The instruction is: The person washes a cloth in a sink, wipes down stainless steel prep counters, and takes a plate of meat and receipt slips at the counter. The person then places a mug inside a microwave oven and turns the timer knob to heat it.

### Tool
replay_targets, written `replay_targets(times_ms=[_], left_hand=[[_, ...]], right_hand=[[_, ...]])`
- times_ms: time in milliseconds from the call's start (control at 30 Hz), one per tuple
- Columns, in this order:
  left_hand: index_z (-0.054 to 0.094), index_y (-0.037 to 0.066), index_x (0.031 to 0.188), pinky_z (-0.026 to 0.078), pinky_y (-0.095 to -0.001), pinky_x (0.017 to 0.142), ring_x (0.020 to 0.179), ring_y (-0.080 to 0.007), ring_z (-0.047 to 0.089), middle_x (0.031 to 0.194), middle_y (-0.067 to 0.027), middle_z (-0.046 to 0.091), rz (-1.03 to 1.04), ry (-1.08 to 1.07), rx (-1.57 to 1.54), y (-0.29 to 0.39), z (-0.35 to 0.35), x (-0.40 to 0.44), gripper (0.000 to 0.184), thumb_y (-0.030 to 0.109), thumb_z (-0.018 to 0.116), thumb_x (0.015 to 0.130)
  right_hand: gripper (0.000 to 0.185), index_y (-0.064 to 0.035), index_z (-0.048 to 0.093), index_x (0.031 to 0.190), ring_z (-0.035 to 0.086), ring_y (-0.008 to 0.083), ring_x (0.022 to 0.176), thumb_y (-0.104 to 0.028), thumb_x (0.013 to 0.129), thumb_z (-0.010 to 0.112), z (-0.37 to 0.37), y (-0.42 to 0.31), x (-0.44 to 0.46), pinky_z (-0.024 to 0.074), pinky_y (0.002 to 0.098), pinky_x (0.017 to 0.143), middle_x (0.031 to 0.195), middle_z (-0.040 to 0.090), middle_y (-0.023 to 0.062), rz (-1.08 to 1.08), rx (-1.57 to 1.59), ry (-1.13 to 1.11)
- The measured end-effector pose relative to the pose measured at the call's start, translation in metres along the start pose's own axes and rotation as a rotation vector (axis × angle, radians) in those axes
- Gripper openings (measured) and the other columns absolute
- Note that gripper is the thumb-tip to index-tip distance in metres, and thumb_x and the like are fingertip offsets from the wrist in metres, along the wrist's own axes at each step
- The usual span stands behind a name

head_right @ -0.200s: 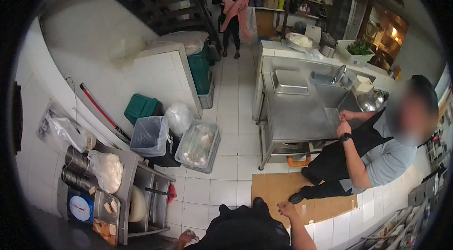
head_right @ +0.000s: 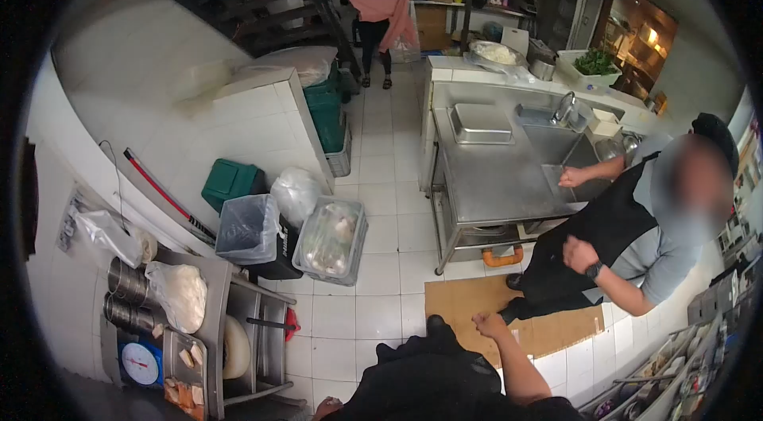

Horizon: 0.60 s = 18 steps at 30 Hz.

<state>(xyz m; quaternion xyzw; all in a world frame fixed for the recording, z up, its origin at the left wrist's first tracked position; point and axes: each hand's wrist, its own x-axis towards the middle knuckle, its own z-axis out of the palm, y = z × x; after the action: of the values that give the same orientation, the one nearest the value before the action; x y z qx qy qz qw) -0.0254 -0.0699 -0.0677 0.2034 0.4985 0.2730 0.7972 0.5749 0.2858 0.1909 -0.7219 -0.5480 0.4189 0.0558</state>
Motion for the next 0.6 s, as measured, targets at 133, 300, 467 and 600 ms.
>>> replay_targets(times_ms=[133, 300, 467, 600], left_hand=[[0.056, 0.005, 0.121, 0.048, -0.0347, 0.093, 0.099, -0.0195, 0.063, 0.107, -0.0107, 0.069, -0.169, 0.632, 0.631, -0.020, 0.044, 0.019, 0.046, 0.026, 0.071, 0.083], [0.054, 0.000, 0.124, 0.053, -0.0339, 0.085, 0.095, -0.0220, 0.065, 0.106, -0.0155, 0.068, 0.000, 0.720, 0.282, -0.019, 0.057, 0.033, 0.064, 0.020, 0.082, 0.071], [0.051, -0.001, 0.126, 0.053, -0.0341, 0.086, 0.098, -0.0224, 0.065, 0.105, -0.0138, 0.068, -0.053, 0.736, 0.411, 0.019, 0.079, 0.051, 0.066, 0.021, 0.083, 0.072], [0.043, 0.001, 0.134, 0.054, -0.0345, 0.083, 0.093, -0.0259, 0.066, 0.106, -0.0153, 0.068, -0.067, 0.327, -0.545, 0.049, 0.064, 0.074, 0.067, 0.013, 0.077, 0.078]], right_hand=[[0.040, -0.0064, 0.070, 0.105, 0.066, 0.0152, 0.060, -0.042, 0.095, 0.053, -0.028, -0.027, 0.018, 0.0539, 0.0301, 0.061, 0.074, 0.070, 0.0077, 0.028, -0.033, -0.002], [0.043, -0.0056, 0.069, 0.106, 0.065, 0.0157, 0.061, -0.043, 0.096, 0.052, -0.043, -0.030, 0.059, 0.0535, 0.0297, 0.062, 0.077, 0.069, 0.0076, -0.049, -0.080, 0.041], [0.046, -0.0045, 0.069, 0.107, 0.065, 0.0165, 0.063, -0.045, 0.097, 0.051, -0.074, -0.039, 0.070, 0.0538, 0.0303, 0.064, 0.077, 0.069, 0.0078, -0.166, -0.004, 0.035], [0.048, -0.0044, 0.069, 0.108, 0.065, 0.0157, 0.063, -0.047, 0.097, 0.051, -0.113, -0.036, 0.078, 0.0534, 0.0299, 0.063, 0.078, 0.069, 0.0080, -0.163, 0.027, 0.052]])
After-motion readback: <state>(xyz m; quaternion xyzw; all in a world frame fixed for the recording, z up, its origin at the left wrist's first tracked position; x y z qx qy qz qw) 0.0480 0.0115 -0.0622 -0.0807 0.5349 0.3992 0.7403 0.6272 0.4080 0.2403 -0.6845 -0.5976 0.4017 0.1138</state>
